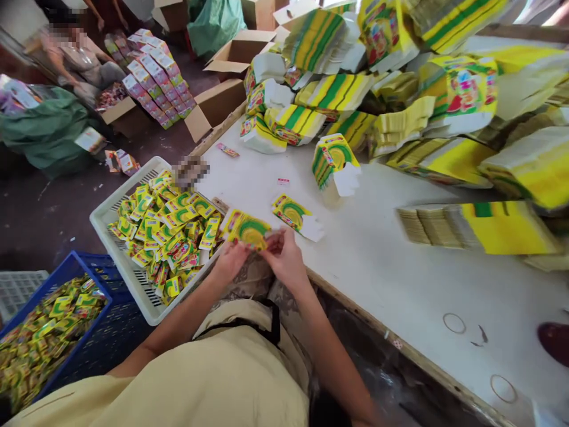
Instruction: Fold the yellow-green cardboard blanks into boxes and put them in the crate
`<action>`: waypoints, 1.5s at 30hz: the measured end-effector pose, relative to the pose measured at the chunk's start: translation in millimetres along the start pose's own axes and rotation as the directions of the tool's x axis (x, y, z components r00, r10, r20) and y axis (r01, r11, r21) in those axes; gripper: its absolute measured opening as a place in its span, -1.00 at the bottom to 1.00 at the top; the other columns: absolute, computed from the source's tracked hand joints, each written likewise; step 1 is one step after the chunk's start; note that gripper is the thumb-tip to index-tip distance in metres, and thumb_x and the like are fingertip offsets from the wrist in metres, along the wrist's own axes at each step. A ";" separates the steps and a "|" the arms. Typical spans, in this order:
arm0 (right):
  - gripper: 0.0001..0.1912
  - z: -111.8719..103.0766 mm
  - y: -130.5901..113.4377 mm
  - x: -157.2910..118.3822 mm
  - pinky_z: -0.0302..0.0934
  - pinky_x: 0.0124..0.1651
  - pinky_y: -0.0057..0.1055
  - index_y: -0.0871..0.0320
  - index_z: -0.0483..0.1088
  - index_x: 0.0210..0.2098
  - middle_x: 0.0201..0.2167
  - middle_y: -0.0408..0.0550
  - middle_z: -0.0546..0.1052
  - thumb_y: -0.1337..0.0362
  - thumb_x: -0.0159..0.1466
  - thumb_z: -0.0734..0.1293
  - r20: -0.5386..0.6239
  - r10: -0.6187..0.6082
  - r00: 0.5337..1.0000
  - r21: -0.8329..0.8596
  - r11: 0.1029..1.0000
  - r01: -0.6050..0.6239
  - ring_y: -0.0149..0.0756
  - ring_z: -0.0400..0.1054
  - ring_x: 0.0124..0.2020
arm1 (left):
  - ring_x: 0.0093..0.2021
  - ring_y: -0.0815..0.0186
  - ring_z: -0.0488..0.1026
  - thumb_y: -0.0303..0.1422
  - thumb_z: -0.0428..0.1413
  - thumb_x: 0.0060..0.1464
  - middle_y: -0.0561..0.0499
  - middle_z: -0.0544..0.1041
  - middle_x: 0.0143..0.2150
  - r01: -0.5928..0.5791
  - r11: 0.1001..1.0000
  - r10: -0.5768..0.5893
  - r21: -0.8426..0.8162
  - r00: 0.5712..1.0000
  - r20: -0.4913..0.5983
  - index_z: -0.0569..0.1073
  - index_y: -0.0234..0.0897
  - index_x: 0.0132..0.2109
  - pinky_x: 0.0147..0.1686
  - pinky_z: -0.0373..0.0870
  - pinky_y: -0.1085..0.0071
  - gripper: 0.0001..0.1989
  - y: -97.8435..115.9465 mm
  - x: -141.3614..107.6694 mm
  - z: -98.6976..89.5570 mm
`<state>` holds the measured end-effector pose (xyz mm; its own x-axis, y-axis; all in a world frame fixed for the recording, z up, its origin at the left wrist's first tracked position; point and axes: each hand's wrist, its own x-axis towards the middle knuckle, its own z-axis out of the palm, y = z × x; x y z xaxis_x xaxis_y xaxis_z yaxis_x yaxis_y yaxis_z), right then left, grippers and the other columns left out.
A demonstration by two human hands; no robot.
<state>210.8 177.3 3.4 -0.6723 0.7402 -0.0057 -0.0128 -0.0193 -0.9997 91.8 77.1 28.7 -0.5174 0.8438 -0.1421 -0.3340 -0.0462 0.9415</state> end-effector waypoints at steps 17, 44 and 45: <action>-0.71 13.4 -14.6 -21.7 0.35 -0.23 -0.35 0.06 0.40 -0.19 -0.32 -0.12 0.54 0.14 0.14 0.45 0.042 0.083 0.996 0.242 0.966 -0.091 -0.30 0.42 -0.32 | -0.28 0.31 0.46 -0.08 0.36 -0.15 0.01 0.56 -0.29 -0.101 0.991 0.116 0.084 0.974 -0.193 0.49 -0.27 -0.24 -0.19 0.42 0.38 -0.57 11.9 -4.6 8.4; -0.46 15.9 2.0 -23.8 0.34 0.20 -0.07 0.02 0.35 0.13 0.16 0.00 0.48 -0.09 0.25 0.33 0.098 0.190 0.977 0.243 0.947 -0.208 -0.08 0.41 0.14 | 0.06 0.07 0.46 -0.37 0.24 -0.08 -0.16 0.38 0.15 -0.385 0.462 0.089 0.799 0.917 0.390 0.10 -0.18 0.20 -0.01 0.41 0.21 -0.27 22.0 -21.7 -1.3; -0.43 17.3 5.7 -23.6 0.35 0.20 -0.08 0.01 0.35 0.13 0.17 -0.01 0.47 -0.11 0.23 0.35 0.101 0.196 0.975 0.239 0.947 -0.215 -0.09 0.41 0.15 | 0.05 0.08 0.46 -0.39 0.24 -0.11 -0.14 0.39 0.13 -0.384 0.460 0.075 0.800 0.915 0.397 0.13 -0.16 0.16 -0.02 0.41 0.22 -0.31 20.5 -21.5 -1.3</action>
<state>213.8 148.1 -1.7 -0.7330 0.6503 -0.1993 -0.0443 -0.3380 -0.9401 95.1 57.3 50.6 -0.1859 0.9806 0.0615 0.6756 0.0821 0.7327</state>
